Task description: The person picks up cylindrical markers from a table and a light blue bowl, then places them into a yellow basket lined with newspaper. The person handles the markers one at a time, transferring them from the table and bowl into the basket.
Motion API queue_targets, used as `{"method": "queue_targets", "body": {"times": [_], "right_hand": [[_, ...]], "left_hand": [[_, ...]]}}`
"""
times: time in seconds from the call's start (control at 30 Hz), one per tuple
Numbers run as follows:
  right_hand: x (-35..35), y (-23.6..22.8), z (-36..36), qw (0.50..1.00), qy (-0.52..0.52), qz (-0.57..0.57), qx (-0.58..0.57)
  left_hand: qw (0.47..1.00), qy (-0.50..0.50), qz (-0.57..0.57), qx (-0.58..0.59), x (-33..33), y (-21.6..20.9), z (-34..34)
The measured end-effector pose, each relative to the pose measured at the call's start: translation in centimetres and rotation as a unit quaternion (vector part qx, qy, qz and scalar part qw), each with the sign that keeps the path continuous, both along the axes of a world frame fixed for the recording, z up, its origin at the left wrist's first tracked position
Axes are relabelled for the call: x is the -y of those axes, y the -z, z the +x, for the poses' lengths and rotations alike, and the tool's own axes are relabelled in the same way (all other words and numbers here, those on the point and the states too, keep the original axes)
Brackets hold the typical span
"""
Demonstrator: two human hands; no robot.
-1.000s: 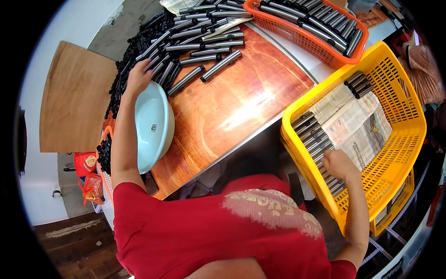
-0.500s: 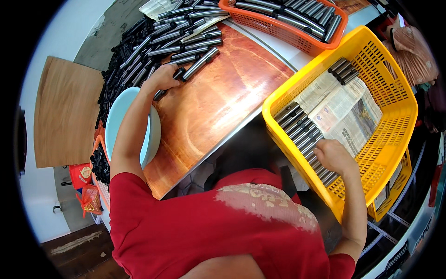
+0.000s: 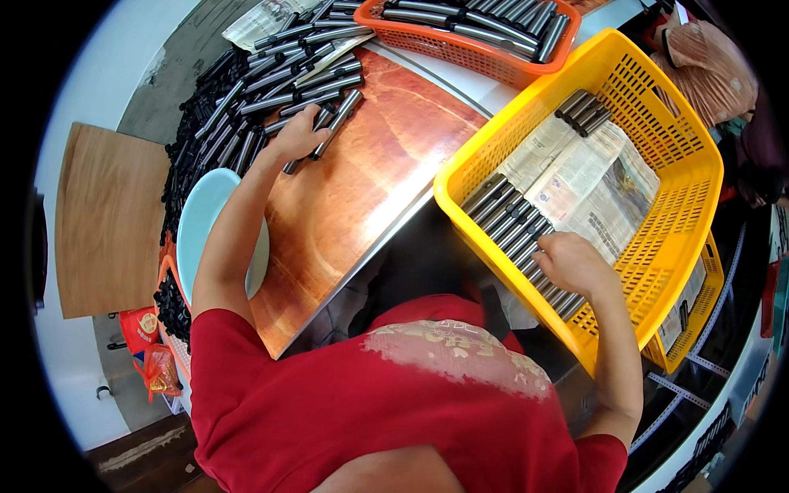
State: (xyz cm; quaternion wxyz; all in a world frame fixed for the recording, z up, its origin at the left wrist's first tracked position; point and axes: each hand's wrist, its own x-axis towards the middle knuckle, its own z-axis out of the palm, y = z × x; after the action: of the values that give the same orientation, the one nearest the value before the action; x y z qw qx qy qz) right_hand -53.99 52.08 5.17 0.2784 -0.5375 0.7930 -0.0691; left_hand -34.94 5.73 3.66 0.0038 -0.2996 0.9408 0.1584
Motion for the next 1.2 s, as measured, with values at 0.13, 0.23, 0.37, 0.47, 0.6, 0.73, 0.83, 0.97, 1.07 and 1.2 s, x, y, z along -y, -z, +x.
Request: {"method": "queue_targets", "body": {"times": [0.13,0.23,0.37,0.47,0.6,0.73,0.83,0.97,1.07,1.2], "right_hand": [[-0.3,-0.4,0.1,1.0,-0.005,-0.007,-0.008],[-0.3,-1.1,0.3,1.0,-0.022,-0.009,-0.018],[-0.5,-2.4,0.6,0.998,-0.042,-0.046,-0.019],[0.0,-4.2,1.0,0.986,0.01,-0.167,-0.001],[2.2,-6.8,1.6,0.927,0.087,-0.365,0.001],[3.8,-7.4,2.4,0.881,0.033,-0.472,-0.015],[3.2,-7.1,2.6,0.897,-0.048,-0.437,-0.037],[1.6,-6.9,2.8,0.89,-0.066,-0.443,-0.085],[0.4,-7.1,3.5,0.908,-0.037,-0.409,-0.08],[-0.4,-6.9,4.8,0.938,0.037,-0.342,0.039]], "left_hand": [[0.999,-0.018,-0.031,0.013,-2.3,-0.2,-1.4],[0.996,-0.023,-0.081,-0.031,-3.4,0.1,-1.5],[0.993,-0.06,0.064,-0.08,-5.3,-2.0,-2.5],[0.941,-0.022,0.29,-0.171,-9.3,-4.9,-2.5],[0.855,0.074,0.484,-0.169,-17.6,-8.4,-1.0],[0.751,0.162,0.631,-0.104,-23.1,-7.4,-0.7],[0.689,0.174,0.694,-0.113,-25.3,-5.4,-0.5],[0.667,0.151,0.722,-0.105,-27.2,-4.8,-0.8],[0.679,0.174,0.709,-0.077,-28.4,-5.4,-1.2],[0.704,0.246,0.666,-0.03,-28.9,-5.3,-1.2]]}}
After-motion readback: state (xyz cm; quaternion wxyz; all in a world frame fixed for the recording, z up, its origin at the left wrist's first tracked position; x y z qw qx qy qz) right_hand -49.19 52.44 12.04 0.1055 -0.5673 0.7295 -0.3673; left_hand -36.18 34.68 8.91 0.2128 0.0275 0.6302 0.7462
